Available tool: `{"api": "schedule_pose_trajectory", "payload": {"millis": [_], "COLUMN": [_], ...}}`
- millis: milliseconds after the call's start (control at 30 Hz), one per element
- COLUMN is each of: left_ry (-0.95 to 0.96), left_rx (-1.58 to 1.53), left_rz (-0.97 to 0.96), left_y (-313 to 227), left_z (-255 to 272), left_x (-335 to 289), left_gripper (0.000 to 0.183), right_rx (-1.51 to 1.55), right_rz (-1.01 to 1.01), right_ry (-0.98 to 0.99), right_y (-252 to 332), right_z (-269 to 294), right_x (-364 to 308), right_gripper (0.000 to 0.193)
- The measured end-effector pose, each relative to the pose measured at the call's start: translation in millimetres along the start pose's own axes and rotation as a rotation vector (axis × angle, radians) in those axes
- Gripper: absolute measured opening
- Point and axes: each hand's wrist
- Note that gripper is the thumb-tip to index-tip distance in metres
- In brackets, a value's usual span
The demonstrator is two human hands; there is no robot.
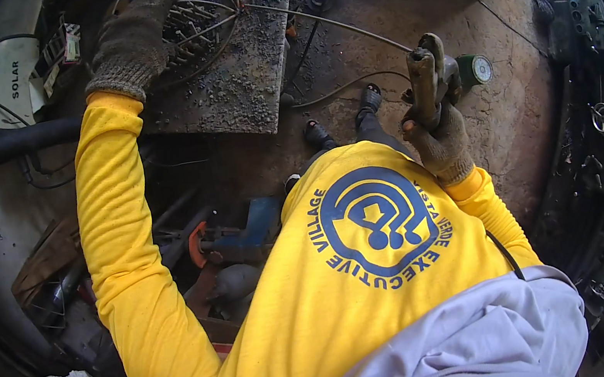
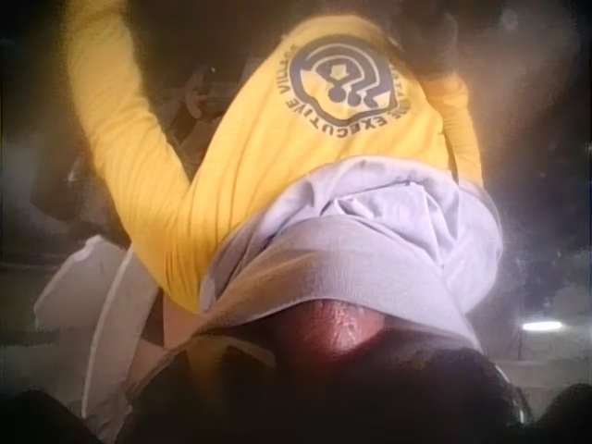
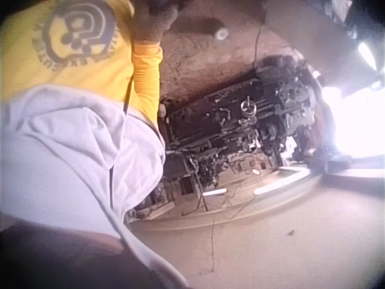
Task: The person grinds a metal cage with a power tool, uses a hammer to shape the metal rods, and welds pieces together using a welding rod.
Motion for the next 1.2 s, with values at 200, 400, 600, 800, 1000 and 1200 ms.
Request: {"api": "schedule_pose_trajectory", "payload": {"millis": [200,400,600,800,1000,1200], "left_ry": [-0.064,-0.096,-0.112,-0.126,-0.128,-0.135], "left_rx": [-0.014,0.0,0.013,0.01,0.018,0.027], "left_rz": [-0.042,-0.031,-0.026,-0.026,-0.005,-0.001], "left_y": [5.7,8.0,11.0,7.7,11.1,11.5], "left_z": [-9.1,-12.5,-11.9,-14.1,-13.1,-13.5], "left_x": [2.6,4.3,3.4,4.6,-3.2,-4.2], "left_gripper": [0.07,0.074,0.075,0.076,0.077,0.078], "right_rx": [-0.042,-0.01,0.498,0.602,0.513,0.375], "right_rz": [-0.024,-0.065,-0.328,-0.288,-0.196,-0.182], "right_ry": [0.071,0.078,0.05,-0.013,-0.036,0.013], "right_y": [4.6,9.9,2.2,9.7,6.4,-7.2], "right_z": [-0.2,-1.7,-0.6,10.0,0.2,-4.5], "right_x": [0.7,-2.6,2.6,8.9,1.7,-3.0], "right_gripper": [0.037,0.037,0.034,0.036,0.033,0.027]}}
Point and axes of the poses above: each hand's wrist, its own x-axis towards the middle knuckle, its own z-axis out of the back of the hand, y = z × x, and after that the axes turned 9 degrees about y, right-handed
